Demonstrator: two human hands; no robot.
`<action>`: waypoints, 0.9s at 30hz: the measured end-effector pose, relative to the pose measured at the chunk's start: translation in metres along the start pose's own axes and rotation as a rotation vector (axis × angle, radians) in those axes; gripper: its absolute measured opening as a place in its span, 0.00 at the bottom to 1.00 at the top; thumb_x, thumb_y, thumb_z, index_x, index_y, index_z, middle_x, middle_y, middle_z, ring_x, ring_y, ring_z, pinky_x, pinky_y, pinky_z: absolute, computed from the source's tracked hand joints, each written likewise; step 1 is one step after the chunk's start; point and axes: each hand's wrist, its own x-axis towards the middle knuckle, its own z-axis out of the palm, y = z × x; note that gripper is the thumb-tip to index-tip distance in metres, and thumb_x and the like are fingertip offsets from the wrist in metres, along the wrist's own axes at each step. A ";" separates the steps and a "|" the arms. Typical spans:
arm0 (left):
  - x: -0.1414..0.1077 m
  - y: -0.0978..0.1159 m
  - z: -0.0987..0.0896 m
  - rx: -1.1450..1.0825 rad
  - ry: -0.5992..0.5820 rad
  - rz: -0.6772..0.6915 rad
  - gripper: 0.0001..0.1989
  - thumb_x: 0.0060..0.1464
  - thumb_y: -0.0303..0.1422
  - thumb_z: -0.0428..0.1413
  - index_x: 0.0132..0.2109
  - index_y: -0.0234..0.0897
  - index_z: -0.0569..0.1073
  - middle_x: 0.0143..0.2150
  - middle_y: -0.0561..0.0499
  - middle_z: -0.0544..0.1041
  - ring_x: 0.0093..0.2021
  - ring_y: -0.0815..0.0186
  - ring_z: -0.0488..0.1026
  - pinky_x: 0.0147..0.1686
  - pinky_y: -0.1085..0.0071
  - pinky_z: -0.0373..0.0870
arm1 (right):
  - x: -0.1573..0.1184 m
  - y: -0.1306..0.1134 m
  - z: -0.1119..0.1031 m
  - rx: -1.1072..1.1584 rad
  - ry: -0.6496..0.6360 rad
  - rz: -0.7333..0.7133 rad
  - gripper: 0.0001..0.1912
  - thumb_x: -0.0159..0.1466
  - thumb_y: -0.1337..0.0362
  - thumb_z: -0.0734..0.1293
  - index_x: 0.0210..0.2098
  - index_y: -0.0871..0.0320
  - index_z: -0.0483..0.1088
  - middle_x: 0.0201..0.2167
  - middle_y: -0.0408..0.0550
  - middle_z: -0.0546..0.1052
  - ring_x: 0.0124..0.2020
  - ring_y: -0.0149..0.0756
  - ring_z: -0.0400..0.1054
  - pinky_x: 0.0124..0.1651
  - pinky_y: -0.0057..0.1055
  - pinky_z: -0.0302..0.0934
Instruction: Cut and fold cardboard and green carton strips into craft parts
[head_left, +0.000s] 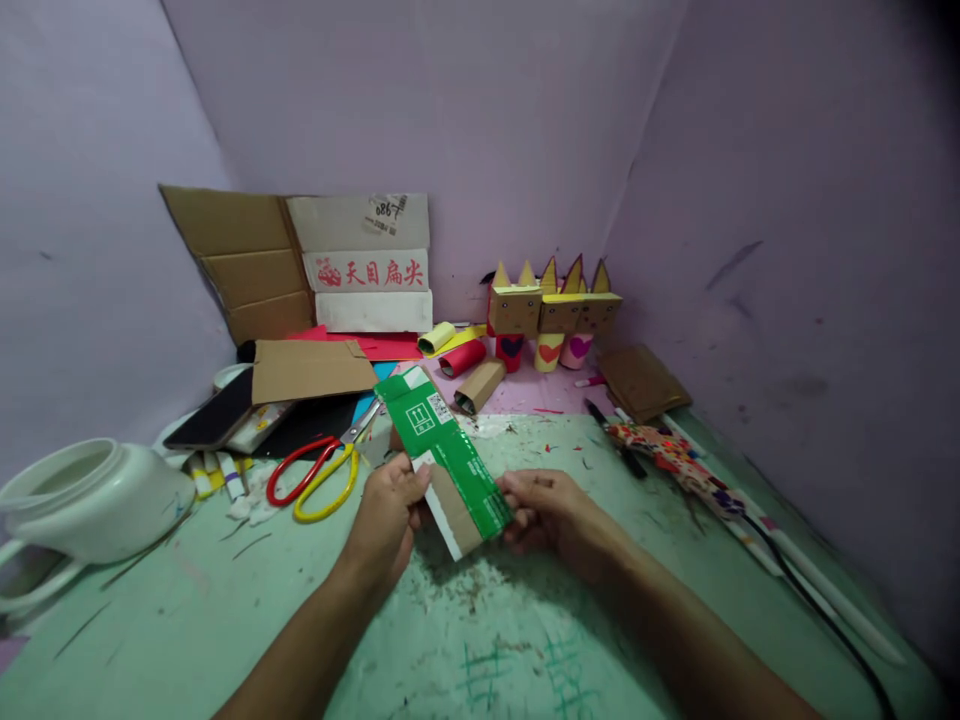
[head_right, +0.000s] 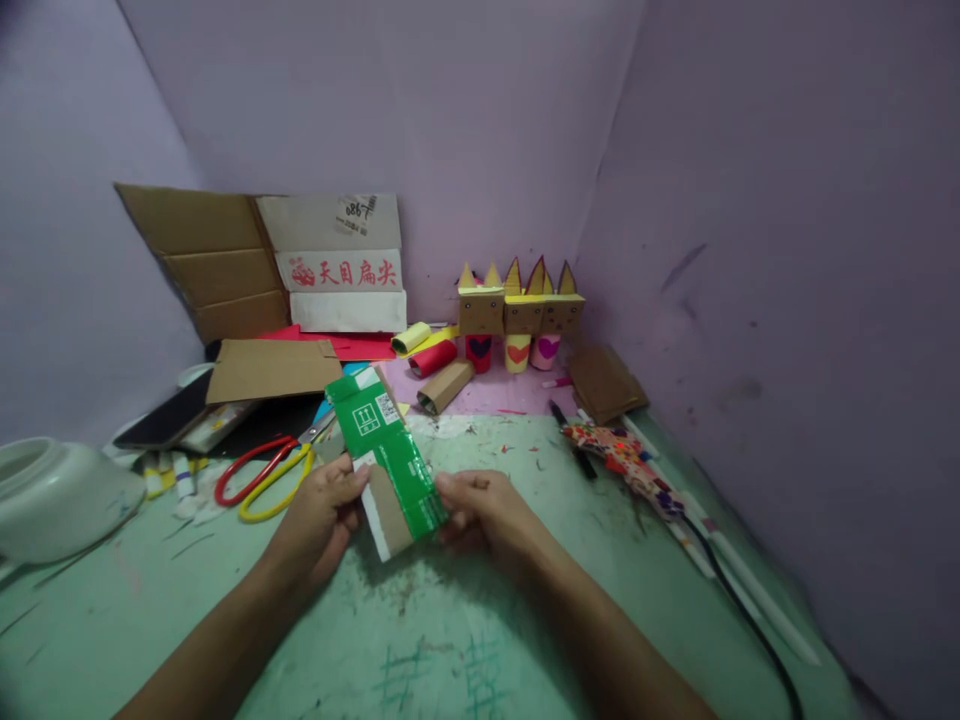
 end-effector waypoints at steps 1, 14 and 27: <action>0.000 0.001 0.000 0.003 -0.006 -0.006 0.18 0.38 0.37 0.66 0.36 0.32 0.73 0.28 0.50 0.78 0.28 0.66 0.74 0.29 0.73 0.70 | 0.000 0.003 0.004 -0.012 -0.045 0.018 0.20 0.47 0.51 0.74 0.27 0.64 0.73 0.19 0.46 0.72 0.17 0.29 0.66 0.19 0.26 0.62; -0.007 -0.014 -0.002 0.381 -0.238 -0.133 0.20 0.37 0.45 0.64 0.21 0.31 0.71 0.13 0.53 0.67 0.11 0.76 0.56 0.12 0.78 0.48 | 0.000 0.012 0.014 -0.014 0.010 -0.140 0.20 0.43 0.53 0.76 0.24 0.61 0.70 0.16 0.39 0.69 0.15 0.25 0.62 0.18 0.24 0.59; -0.021 -0.019 0.001 0.717 -0.464 -0.086 0.19 0.40 0.44 0.59 0.18 0.35 0.62 0.16 0.58 0.56 0.19 0.74 0.50 0.18 0.74 0.43 | 0.006 0.006 -0.003 0.072 0.082 -0.280 0.18 0.47 0.52 0.75 0.29 0.59 0.73 0.23 0.42 0.74 0.24 0.29 0.65 0.29 0.27 0.59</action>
